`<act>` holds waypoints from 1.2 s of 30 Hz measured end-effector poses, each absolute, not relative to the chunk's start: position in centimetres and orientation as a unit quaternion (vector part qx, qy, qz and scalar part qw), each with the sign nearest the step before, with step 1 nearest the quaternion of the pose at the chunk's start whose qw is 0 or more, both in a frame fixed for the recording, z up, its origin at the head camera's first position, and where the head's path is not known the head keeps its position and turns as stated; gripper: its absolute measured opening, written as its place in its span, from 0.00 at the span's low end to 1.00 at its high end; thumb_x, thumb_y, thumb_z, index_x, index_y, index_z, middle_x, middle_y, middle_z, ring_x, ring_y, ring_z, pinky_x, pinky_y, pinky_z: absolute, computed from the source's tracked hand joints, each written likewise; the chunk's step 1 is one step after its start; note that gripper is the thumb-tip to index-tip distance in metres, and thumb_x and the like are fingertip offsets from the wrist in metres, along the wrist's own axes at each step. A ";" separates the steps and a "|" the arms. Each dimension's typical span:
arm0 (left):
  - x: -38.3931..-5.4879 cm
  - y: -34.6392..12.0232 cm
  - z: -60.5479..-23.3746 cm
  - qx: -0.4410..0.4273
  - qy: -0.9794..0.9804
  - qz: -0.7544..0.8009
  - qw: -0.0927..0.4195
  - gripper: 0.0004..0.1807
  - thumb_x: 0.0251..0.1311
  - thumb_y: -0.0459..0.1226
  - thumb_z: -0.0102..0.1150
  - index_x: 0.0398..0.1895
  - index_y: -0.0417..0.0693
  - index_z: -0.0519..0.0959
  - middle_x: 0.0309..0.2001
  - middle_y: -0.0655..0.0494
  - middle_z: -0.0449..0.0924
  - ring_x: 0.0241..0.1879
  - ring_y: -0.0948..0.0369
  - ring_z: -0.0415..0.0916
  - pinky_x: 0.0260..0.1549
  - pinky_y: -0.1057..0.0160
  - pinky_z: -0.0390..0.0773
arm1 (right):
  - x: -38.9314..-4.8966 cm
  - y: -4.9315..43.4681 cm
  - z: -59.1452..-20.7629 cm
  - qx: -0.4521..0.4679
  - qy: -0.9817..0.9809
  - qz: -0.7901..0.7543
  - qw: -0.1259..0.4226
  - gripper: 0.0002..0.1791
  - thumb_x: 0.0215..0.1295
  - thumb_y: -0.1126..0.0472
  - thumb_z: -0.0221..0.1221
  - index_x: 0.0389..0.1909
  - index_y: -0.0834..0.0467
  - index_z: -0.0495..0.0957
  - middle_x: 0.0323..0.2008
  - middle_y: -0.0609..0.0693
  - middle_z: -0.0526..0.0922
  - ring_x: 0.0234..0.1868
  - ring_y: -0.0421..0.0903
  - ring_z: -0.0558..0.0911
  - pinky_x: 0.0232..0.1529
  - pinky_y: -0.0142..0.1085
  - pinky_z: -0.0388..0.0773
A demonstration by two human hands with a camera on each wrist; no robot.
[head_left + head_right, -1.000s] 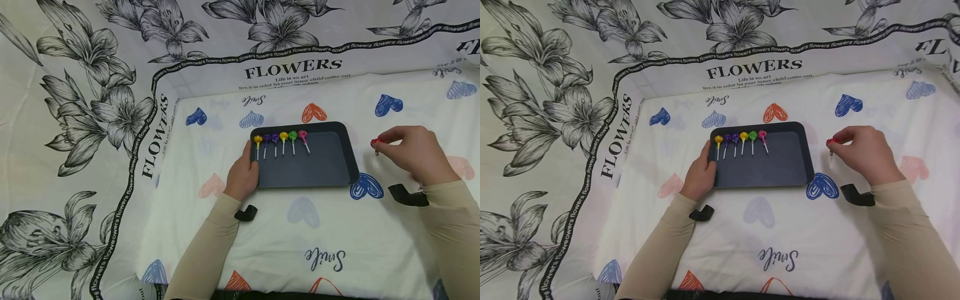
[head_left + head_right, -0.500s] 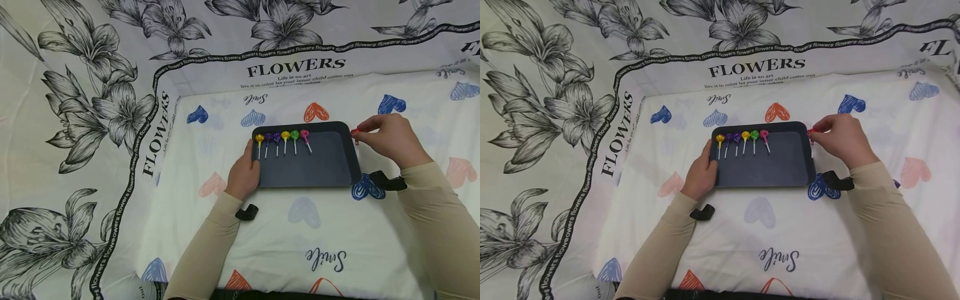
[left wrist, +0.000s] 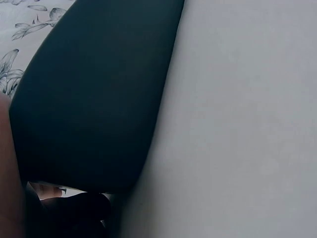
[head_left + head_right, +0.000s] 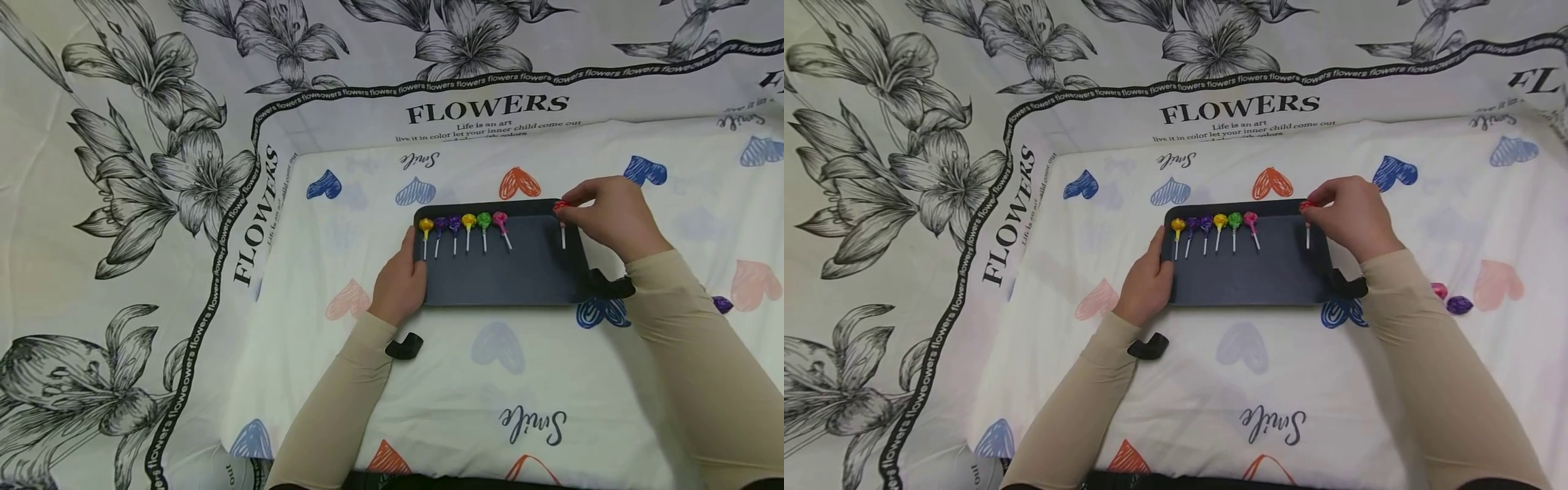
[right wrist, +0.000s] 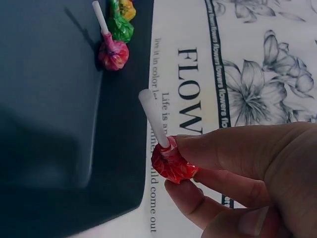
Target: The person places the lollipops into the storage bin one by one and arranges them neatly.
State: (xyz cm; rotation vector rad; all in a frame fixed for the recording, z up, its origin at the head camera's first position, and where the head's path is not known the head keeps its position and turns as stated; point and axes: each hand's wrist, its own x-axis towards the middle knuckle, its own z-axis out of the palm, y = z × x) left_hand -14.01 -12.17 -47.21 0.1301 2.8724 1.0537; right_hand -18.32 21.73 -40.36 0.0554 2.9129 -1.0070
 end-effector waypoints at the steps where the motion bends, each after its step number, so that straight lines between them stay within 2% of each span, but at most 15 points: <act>1: -14.0 -12.2 -47.2 0.043 0.937 0.344 0.040 0.39 0.73 0.40 0.40 0.87 0.50 0.49 0.48 0.40 0.84 0.36 0.49 0.74 0.38 0.51 0.73 | -18.4 21.6 -40.4 0.017 0.944 -0.327 0.029 0.21 0.72 0.52 0.64 0.53 0.66 0.86 0.54 0.69 0.85 0.60 0.66 0.74 0.45 0.57 0.72; 7: -14.1 -12.3 -47.3 0.047 0.937 0.343 0.037 0.39 0.73 0.39 0.40 0.87 0.49 0.49 0.39 0.43 0.81 0.33 0.49 0.73 0.35 0.53 0.71 | -19.0 20.4 -40.9 0.018 0.946 -0.322 0.023 0.20 0.71 0.53 0.65 0.52 0.66 0.87 0.52 0.69 0.85 0.53 0.65 0.78 0.38 0.50 0.73; 12: -14.1 -12.4 -47.4 0.049 0.937 0.345 0.033 0.39 0.73 0.38 0.41 0.86 0.49 0.50 0.33 0.46 0.78 0.31 0.50 0.72 0.32 0.54 0.69 | -19.4 19.1 -41.5 0.025 0.949 -0.315 0.014 0.20 0.72 0.53 0.64 0.53 0.65 0.87 0.50 0.68 0.86 0.50 0.65 0.81 0.44 0.56 0.77; 15: -14.1 -12.4 -47.4 0.051 0.936 0.346 0.034 0.39 0.72 0.39 0.40 0.86 0.49 0.50 0.33 0.46 0.78 0.30 0.50 0.72 0.31 0.55 0.69 | -19.6 18.6 -41.9 0.023 0.950 -0.312 0.016 0.20 0.72 0.54 0.63 0.53 0.66 0.86 0.50 0.68 0.87 0.51 0.65 0.82 0.47 0.59 0.77; 20: -14.1 -12.4 -47.3 0.053 0.938 0.342 0.035 0.39 0.72 0.39 0.40 0.86 0.48 0.49 0.35 0.45 0.79 0.30 0.51 0.72 0.31 0.55 0.68 | -19.9 18.1 -42.4 0.020 0.952 -0.305 0.019 0.20 0.71 0.54 0.63 0.54 0.66 0.86 0.50 0.68 0.87 0.50 0.65 0.82 0.46 0.59 0.77; 33: -14.2 -12.4 -47.4 0.052 0.941 0.334 0.036 0.39 0.73 0.39 0.41 0.87 0.48 0.49 0.32 0.46 0.77 0.29 0.50 0.70 0.30 0.55 0.68 | -20.2 16.8 -43.3 0.008 0.962 -0.272 0.006 0.18 0.69 0.55 0.65 0.51 0.65 0.88 0.46 0.66 0.89 0.44 0.61 0.84 0.36 0.52 0.76; 36: -14.2 -12.4 -47.3 0.052 0.939 0.337 0.037 0.39 0.73 0.39 0.41 0.87 0.49 0.49 0.34 0.46 0.78 0.29 0.51 0.70 0.30 0.55 0.68 | -20.3 16.5 -43.6 0.002 0.963 -0.270 0.005 0.17 0.69 0.55 0.66 0.50 0.64 0.88 0.46 0.65 0.89 0.44 0.61 0.84 0.35 0.52 0.76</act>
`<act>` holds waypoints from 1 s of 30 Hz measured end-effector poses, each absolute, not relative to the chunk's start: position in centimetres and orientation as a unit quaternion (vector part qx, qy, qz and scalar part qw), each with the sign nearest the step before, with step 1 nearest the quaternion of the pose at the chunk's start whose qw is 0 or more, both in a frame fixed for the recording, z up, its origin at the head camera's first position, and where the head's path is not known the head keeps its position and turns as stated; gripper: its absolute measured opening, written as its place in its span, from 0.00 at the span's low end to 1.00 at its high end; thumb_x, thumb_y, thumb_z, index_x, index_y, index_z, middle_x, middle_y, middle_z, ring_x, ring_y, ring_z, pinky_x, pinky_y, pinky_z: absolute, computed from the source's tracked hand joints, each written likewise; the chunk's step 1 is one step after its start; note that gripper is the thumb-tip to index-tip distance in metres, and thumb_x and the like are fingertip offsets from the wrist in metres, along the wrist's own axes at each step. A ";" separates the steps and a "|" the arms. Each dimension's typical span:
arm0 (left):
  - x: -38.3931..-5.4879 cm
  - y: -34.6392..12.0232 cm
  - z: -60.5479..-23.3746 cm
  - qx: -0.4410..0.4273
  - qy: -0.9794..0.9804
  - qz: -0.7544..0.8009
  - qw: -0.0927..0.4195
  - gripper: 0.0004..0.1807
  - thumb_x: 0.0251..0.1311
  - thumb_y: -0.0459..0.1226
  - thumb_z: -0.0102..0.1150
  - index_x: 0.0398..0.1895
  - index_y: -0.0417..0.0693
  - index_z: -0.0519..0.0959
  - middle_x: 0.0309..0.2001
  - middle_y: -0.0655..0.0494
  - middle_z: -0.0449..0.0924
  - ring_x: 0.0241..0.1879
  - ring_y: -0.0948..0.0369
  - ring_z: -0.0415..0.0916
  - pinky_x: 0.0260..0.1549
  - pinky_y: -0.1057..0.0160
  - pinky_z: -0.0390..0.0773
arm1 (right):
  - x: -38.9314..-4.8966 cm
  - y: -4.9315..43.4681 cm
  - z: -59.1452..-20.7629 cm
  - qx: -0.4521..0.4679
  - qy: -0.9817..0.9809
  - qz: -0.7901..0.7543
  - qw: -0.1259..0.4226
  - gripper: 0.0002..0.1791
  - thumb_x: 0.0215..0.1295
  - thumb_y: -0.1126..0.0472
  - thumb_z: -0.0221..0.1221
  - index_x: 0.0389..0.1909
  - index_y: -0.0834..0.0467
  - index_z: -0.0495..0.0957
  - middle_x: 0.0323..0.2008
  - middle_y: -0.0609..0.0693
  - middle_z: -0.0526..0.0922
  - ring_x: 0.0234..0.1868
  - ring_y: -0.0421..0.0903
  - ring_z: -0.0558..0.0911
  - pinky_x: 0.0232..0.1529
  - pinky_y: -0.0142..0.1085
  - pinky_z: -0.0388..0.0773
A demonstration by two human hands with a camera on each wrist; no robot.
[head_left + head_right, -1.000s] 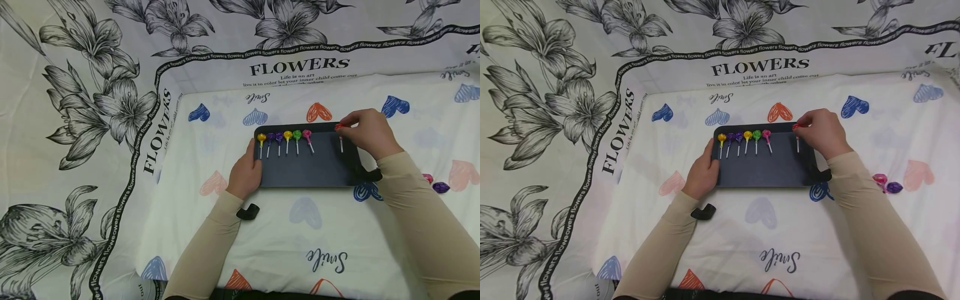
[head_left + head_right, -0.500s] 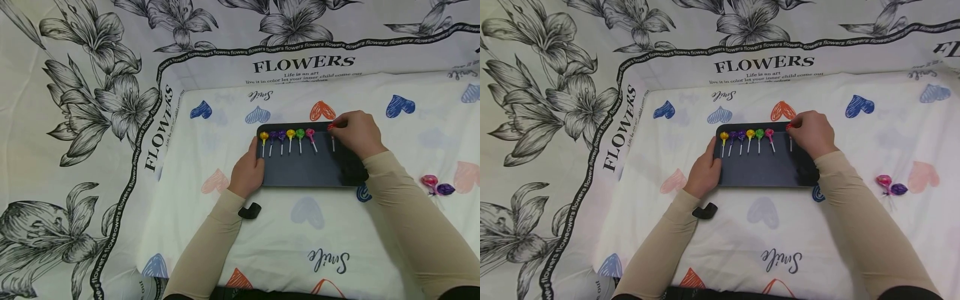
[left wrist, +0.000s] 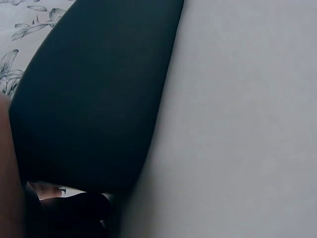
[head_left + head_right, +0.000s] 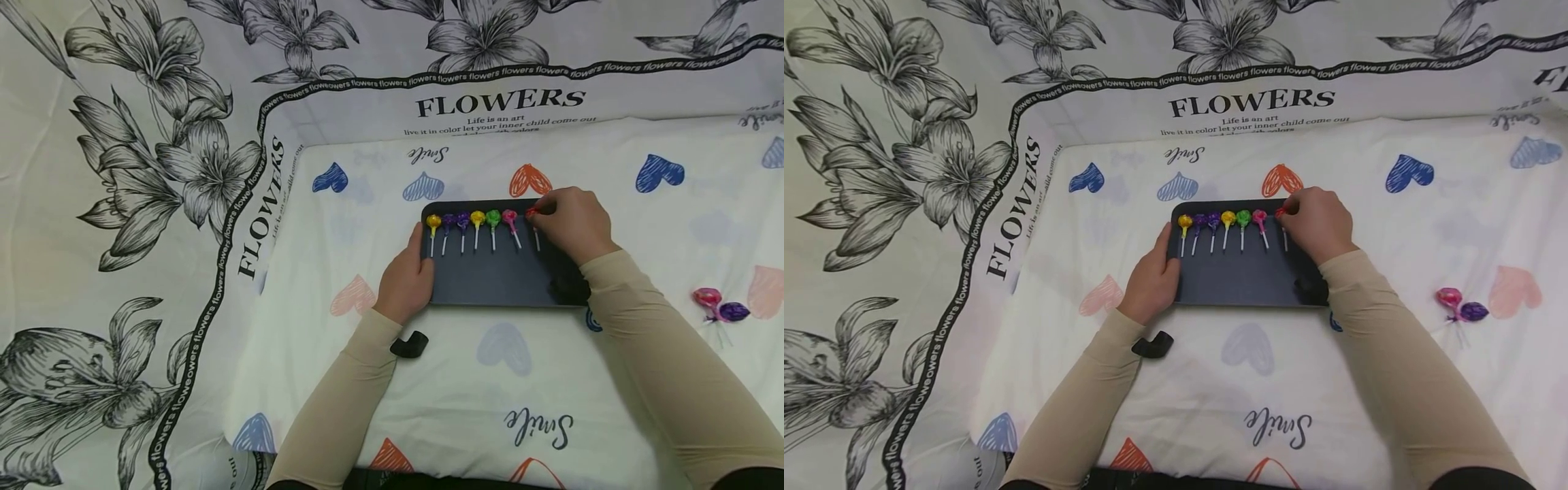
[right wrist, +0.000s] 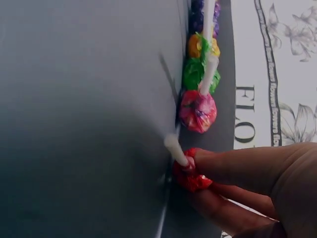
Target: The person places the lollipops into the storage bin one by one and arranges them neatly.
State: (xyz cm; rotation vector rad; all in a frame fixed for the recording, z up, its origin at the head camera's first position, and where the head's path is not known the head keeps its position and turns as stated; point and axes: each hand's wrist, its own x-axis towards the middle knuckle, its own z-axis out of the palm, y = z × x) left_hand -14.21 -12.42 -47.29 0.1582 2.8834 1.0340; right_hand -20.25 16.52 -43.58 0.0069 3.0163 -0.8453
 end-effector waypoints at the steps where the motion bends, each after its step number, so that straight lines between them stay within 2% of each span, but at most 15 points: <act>1: -14.2 -12.4 -47.3 0.052 0.939 0.338 0.037 0.39 0.73 0.39 0.41 0.87 0.48 0.49 0.35 0.45 0.79 0.29 0.51 0.71 0.30 0.55 0.68 | -20.3 16.5 -43.6 0.001 0.963 -0.270 0.005 0.17 0.69 0.55 0.66 0.49 0.64 0.88 0.46 0.65 0.89 0.44 0.61 0.84 0.35 0.52 0.76; 4: -14.1 -12.4 -47.2 0.054 0.938 0.339 0.036 0.39 0.73 0.39 0.41 0.86 0.48 0.49 0.39 0.43 0.81 0.30 0.50 0.71 0.31 0.55 0.69 | -20.3 16.3 -43.6 0.001 0.963 -0.268 0.004 0.17 0.69 0.55 0.65 0.49 0.64 0.88 0.46 0.65 0.89 0.45 0.61 0.84 0.35 0.53 0.76; 8: -14.1 -12.4 -47.1 0.055 0.939 0.337 0.033 0.39 0.73 0.39 0.40 0.86 0.47 0.50 0.40 0.41 0.82 0.30 0.50 0.71 0.32 0.54 0.69 | -20.4 16.1 -43.6 -0.001 0.963 -0.269 0.003 0.16 0.69 0.56 0.66 0.48 0.64 0.88 0.45 0.65 0.89 0.44 0.61 0.84 0.35 0.52 0.75; 13: -14.2 -12.5 -47.1 0.055 0.940 0.334 0.033 0.39 0.72 0.39 0.41 0.86 0.48 0.50 0.34 0.45 0.78 0.29 0.50 0.70 0.30 0.55 0.68 | -20.4 15.8 -43.7 -0.008 0.961 -0.277 0.003 0.15 0.68 0.56 0.67 0.46 0.64 0.88 0.45 0.65 0.89 0.44 0.61 0.84 0.37 0.55 0.76; 30: -14.3 -12.4 -47.5 0.055 0.940 0.336 0.033 0.39 0.73 0.39 0.41 0.87 0.49 0.49 0.29 0.49 0.74 0.25 0.52 0.68 0.26 0.57 0.66 | -20.4 15.8 -44.0 -0.020 0.956 -0.293 0.005 0.15 0.67 0.55 0.68 0.45 0.64 0.87 0.46 0.65 0.88 0.45 0.61 0.83 0.40 0.55 0.76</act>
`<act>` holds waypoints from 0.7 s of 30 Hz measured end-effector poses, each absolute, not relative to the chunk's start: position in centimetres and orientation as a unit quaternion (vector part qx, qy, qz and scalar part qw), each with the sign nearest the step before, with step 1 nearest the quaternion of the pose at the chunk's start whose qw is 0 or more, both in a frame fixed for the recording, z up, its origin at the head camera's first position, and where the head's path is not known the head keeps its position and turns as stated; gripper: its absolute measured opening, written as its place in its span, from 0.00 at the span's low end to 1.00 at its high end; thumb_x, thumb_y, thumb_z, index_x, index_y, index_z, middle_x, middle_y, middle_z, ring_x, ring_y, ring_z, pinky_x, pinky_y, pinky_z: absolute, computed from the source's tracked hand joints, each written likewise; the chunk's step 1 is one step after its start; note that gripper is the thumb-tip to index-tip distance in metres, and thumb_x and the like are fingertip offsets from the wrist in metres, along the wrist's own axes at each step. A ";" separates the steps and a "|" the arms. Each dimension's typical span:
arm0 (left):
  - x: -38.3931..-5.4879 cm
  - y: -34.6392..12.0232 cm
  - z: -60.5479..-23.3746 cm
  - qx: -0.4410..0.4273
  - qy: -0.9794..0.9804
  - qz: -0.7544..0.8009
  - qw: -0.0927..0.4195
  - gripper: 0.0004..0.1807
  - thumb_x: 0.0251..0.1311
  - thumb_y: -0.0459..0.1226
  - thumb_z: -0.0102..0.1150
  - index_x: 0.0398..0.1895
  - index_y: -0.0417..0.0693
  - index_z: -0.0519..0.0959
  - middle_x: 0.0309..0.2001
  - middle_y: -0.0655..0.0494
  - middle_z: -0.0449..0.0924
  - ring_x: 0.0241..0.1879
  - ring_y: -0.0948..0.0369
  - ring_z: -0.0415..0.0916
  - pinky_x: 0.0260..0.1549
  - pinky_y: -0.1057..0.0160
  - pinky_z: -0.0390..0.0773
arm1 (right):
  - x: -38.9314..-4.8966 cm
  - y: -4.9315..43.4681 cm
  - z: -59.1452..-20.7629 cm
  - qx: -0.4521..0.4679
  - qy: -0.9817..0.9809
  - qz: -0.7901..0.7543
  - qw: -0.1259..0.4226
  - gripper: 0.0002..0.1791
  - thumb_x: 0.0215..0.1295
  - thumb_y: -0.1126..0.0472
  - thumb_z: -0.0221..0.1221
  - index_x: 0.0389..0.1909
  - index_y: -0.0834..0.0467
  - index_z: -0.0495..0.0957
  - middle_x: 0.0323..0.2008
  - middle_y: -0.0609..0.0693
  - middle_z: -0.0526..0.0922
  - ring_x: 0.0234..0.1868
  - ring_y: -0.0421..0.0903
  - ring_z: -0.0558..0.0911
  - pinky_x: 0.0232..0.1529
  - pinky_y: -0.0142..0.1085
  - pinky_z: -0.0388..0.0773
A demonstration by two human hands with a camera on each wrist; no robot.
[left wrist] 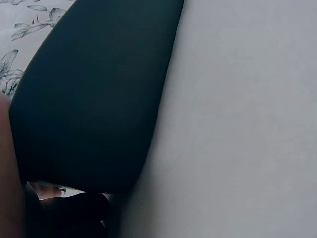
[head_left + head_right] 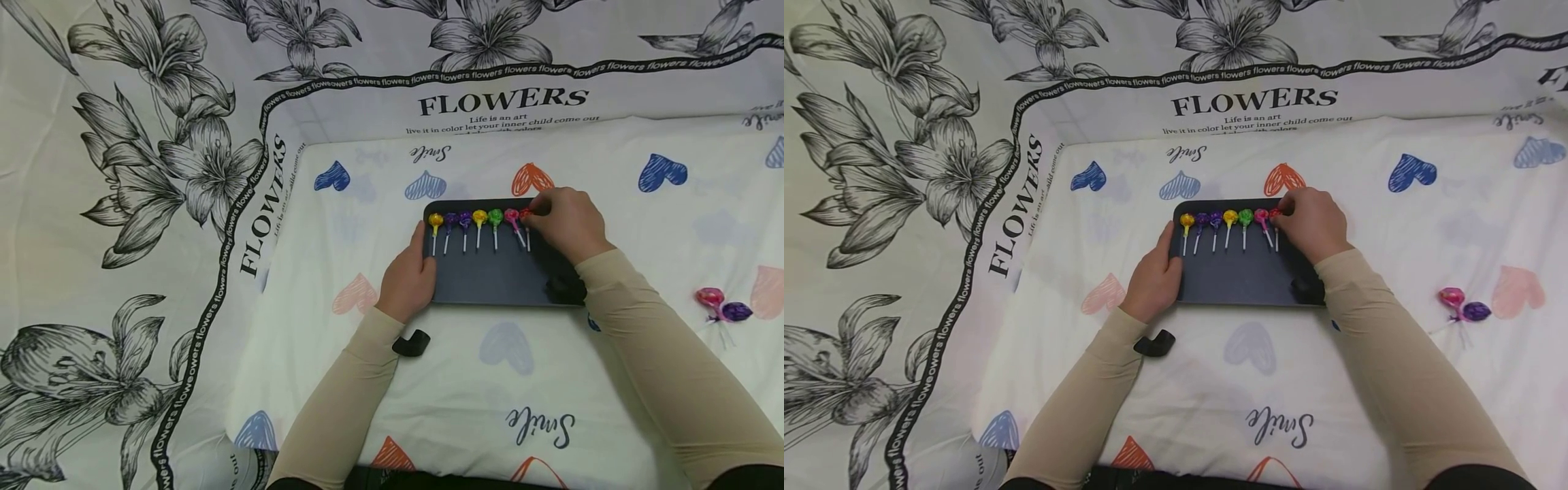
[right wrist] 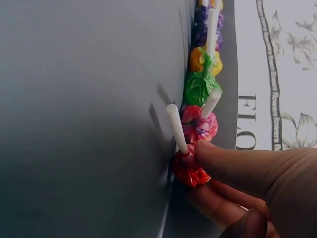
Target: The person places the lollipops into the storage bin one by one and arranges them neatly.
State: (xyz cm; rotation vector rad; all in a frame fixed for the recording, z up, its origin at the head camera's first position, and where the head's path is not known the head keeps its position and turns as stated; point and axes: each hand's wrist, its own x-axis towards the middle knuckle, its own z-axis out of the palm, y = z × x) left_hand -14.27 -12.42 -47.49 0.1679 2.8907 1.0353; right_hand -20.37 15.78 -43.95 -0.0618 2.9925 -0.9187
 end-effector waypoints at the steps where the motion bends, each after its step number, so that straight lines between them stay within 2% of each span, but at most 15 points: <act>1: -14.3 -12.4 -47.5 0.054 0.940 0.336 0.033 0.39 0.73 0.39 0.41 0.87 0.49 0.49 0.29 0.48 0.75 0.25 0.52 0.69 0.26 0.57 0.66 | -20.4 15.8 -43.9 -0.020 0.955 -0.294 0.005 0.15 0.67 0.55 0.69 0.45 0.64 0.87 0.46 0.65 0.88 0.45 0.61 0.83 0.40 0.55 0.75; 7: -14.3 -12.4 -47.4 0.053 0.940 0.336 0.035 0.39 0.73 0.39 0.41 0.86 0.48 0.49 0.34 0.45 0.79 0.27 0.52 0.70 0.28 0.56 0.67 | -20.2 15.9 -43.9 -0.024 0.954 -0.300 0.002 0.15 0.67 0.55 0.69 0.44 0.63 0.87 0.46 0.65 0.88 0.45 0.61 0.83 0.39 0.55 0.75; 12: -14.3 -12.3 -47.3 0.053 0.940 0.335 0.034 0.39 0.73 0.39 0.41 0.87 0.49 0.49 0.29 0.48 0.74 0.26 0.52 0.68 0.27 0.56 0.66 | -20.1 15.9 -43.7 -0.023 0.953 -0.301 0.003 0.15 0.68 0.55 0.69 0.45 0.64 0.86 0.47 0.66 0.87 0.46 0.62 0.82 0.40 0.56 0.76; 21: -14.2 -12.4 -47.3 0.052 0.938 0.340 0.037 0.39 0.73 0.39 0.41 0.87 0.49 0.49 0.26 0.49 0.71 0.24 0.53 0.67 0.25 0.57 0.64 | -20.0 16.0 -43.6 -0.018 0.954 -0.298 0.009 0.16 0.67 0.55 0.69 0.45 0.64 0.86 0.47 0.66 0.87 0.46 0.62 0.82 0.42 0.57 0.75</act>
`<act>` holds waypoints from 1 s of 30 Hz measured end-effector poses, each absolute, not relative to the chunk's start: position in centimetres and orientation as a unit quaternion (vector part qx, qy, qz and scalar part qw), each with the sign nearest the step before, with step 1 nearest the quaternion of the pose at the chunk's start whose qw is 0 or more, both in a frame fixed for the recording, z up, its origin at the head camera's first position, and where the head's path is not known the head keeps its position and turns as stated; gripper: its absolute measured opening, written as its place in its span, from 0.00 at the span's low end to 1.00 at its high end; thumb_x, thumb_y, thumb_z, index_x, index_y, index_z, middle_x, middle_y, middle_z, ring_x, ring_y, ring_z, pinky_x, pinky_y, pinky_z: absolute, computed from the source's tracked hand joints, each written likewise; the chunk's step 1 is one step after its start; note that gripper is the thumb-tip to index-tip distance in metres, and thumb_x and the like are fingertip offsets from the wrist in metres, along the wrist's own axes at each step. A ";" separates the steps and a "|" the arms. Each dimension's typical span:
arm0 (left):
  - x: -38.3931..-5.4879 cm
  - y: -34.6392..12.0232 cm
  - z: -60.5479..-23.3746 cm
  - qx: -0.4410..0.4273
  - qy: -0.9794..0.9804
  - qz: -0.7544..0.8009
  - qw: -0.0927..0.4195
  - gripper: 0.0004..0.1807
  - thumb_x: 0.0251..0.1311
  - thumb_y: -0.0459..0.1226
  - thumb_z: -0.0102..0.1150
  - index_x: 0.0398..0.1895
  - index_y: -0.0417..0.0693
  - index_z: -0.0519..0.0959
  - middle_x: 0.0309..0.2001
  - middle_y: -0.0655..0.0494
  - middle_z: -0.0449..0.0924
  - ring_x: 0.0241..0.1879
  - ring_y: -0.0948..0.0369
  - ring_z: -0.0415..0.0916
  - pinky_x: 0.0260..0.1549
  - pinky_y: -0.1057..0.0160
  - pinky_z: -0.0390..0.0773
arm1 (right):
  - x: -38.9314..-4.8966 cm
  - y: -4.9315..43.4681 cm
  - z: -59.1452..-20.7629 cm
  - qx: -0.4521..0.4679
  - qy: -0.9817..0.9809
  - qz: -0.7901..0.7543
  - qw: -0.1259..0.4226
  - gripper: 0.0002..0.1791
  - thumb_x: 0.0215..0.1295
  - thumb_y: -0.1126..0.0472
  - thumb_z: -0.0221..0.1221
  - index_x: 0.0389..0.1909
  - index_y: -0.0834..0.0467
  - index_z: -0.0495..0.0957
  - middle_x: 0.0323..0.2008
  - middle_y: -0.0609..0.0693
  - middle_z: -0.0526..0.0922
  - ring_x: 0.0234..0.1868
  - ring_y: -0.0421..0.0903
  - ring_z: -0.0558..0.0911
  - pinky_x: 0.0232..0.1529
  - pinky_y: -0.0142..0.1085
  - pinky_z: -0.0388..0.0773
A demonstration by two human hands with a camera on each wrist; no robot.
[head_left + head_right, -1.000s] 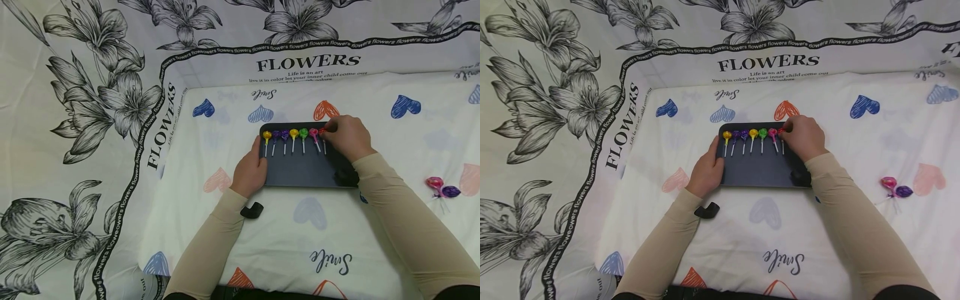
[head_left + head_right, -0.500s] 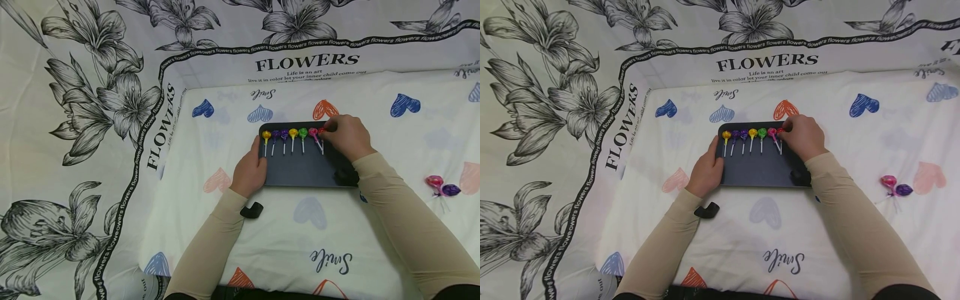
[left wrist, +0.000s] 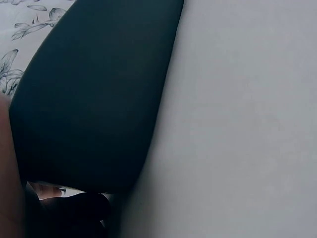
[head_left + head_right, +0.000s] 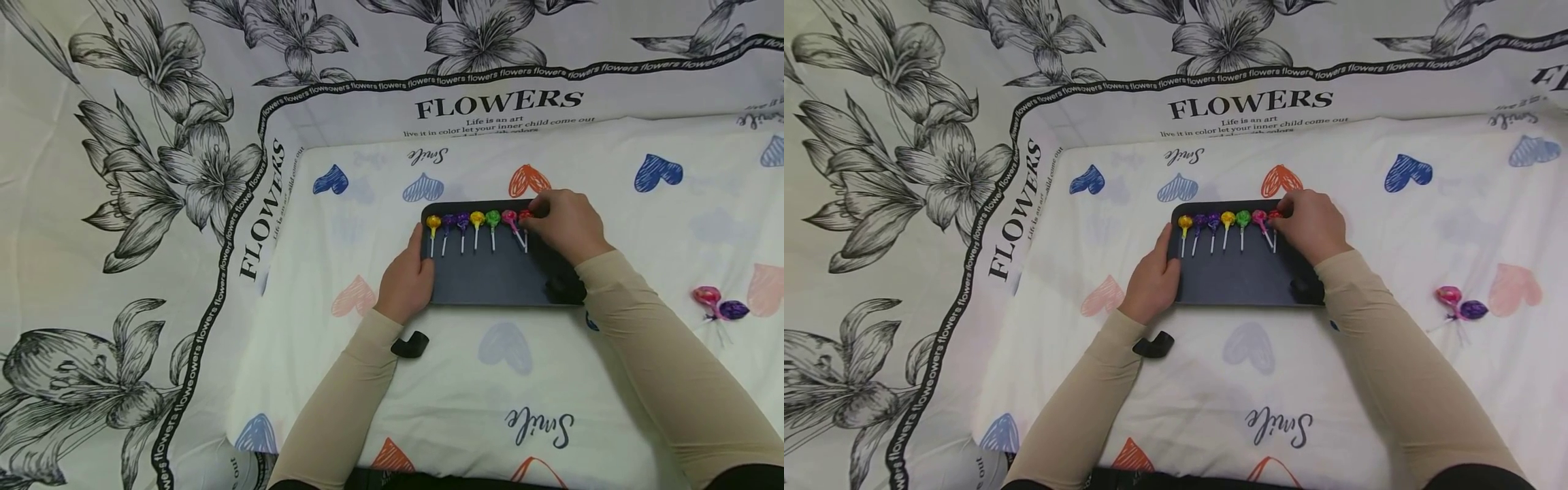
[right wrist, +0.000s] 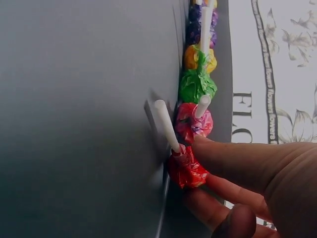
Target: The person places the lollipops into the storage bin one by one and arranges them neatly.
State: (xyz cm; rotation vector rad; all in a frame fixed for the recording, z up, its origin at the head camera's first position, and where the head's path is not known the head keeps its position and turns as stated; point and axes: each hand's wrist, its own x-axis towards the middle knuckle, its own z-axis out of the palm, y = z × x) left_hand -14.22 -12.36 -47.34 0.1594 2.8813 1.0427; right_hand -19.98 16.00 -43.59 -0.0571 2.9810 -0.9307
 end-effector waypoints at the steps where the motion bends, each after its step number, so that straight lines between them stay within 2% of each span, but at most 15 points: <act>1: -14.2 -12.4 -47.4 0.052 0.938 0.340 0.036 0.39 0.73 0.39 0.41 0.86 0.49 0.49 0.26 0.49 0.71 0.24 0.53 0.67 0.25 0.57 0.64 | -20.0 16.0 -43.6 -0.018 0.954 -0.298 0.008 0.16 0.66 0.55 0.69 0.46 0.64 0.86 0.47 0.66 0.87 0.46 0.62 0.82 0.42 0.57 0.75; 14: -14.3 -12.3 -47.0 0.059 0.938 0.341 0.030 0.39 0.73 0.39 0.40 0.86 0.48 0.49 0.26 0.50 0.71 0.24 0.53 0.66 0.25 0.58 0.63 | -20.0 16.1 -43.4 -0.026 0.950 -0.312 0.003 0.17 0.67 0.58 0.68 0.50 0.66 0.84 0.45 0.67 0.88 0.47 0.63 0.84 0.45 0.58 0.76; 23: -14.1 -12.2 -46.9 0.062 0.938 0.341 0.027 0.39 0.72 0.39 0.40 0.86 0.47 0.50 0.26 0.49 0.71 0.24 0.53 0.66 0.25 0.57 0.64 | -19.8 16.3 -43.4 -0.021 0.950 -0.312 0.008 0.19 0.68 0.56 0.68 0.51 0.67 0.84 0.46 0.67 0.87 0.48 0.63 0.84 0.46 0.57 0.76; 30: -14.0 -12.3 -47.2 0.051 0.938 0.342 0.033 0.38 0.73 0.39 0.41 0.86 0.47 0.50 0.27 0.49 0.73 0.25 0.52 0.68 0.27 0.56 0.66 | -18.9 17.1 -43.0 -0.015 0.950 -0.312 0.003 0.21 0.70 0.51 0.65 0.51 0.65 0.84 0.47 0.66 0.88 0.49 0.62 0.83 0.47 0.59 0.76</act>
